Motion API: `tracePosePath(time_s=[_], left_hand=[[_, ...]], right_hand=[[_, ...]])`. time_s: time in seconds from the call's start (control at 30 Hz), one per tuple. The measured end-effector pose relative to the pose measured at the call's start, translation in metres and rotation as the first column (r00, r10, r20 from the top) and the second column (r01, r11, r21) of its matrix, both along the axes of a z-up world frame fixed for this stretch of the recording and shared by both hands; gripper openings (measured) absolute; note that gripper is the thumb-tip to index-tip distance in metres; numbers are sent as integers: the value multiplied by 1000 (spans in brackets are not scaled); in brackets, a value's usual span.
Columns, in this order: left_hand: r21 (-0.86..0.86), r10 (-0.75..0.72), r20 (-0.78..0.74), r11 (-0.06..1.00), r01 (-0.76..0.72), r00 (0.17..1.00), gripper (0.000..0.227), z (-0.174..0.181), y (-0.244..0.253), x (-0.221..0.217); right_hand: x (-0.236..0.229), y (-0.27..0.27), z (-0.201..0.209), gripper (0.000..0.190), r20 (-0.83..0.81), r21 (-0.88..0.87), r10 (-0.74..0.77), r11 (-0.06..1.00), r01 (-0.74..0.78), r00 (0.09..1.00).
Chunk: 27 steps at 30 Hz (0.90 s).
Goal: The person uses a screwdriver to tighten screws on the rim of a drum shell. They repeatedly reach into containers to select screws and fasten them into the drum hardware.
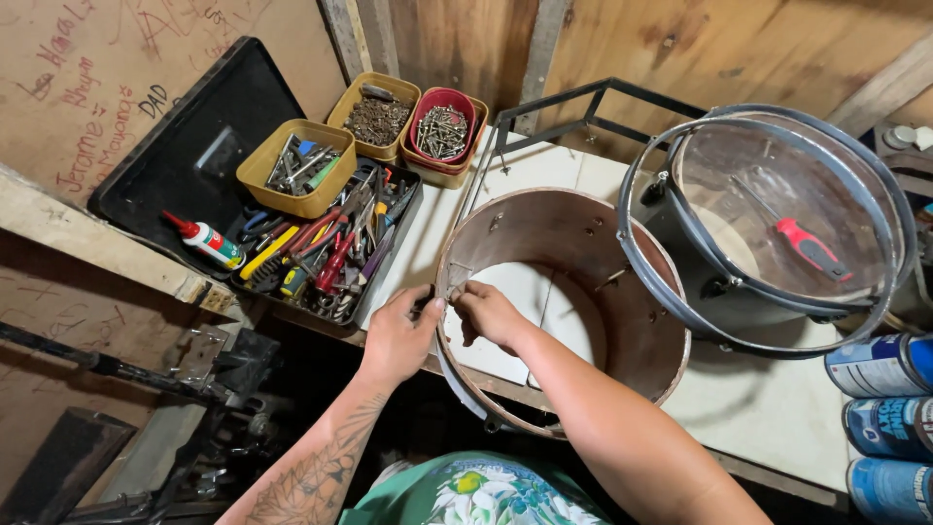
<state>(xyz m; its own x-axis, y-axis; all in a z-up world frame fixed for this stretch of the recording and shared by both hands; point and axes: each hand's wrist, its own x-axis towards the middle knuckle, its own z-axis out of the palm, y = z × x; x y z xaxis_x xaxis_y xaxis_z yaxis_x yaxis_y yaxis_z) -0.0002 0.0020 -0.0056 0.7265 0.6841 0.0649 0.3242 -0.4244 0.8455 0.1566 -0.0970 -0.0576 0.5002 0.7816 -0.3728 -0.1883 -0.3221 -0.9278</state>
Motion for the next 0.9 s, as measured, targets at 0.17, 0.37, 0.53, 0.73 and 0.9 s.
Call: tracePosePath(time_s=[0.17,0.37,0.53,0.73,0.9], left_hand=[[7,12,1,1000,-12,1000,52,-6,0,2],[9,17,-1,1000,-17,1000,51,-7,1,1],[26,15,-12,1000,-14,1000,52,-6,1,1],[-22,4,-28,1000,-4,1000,49,1,0,2],[-8,29,-27,1000,-30,999,47,2,1,3]], right_hand=[[-9,-1,13,34,118,-22,66,998,-63,991],[-7,-1,9,36,29,9,-29,1000,29,999],[-7,4,3,31,162,-19,39,999,-37,986],[-17,7,12,41,116,-53,-4,999,10,993],[-24,-16,113,64,475,-340,210,939,-42,855]])
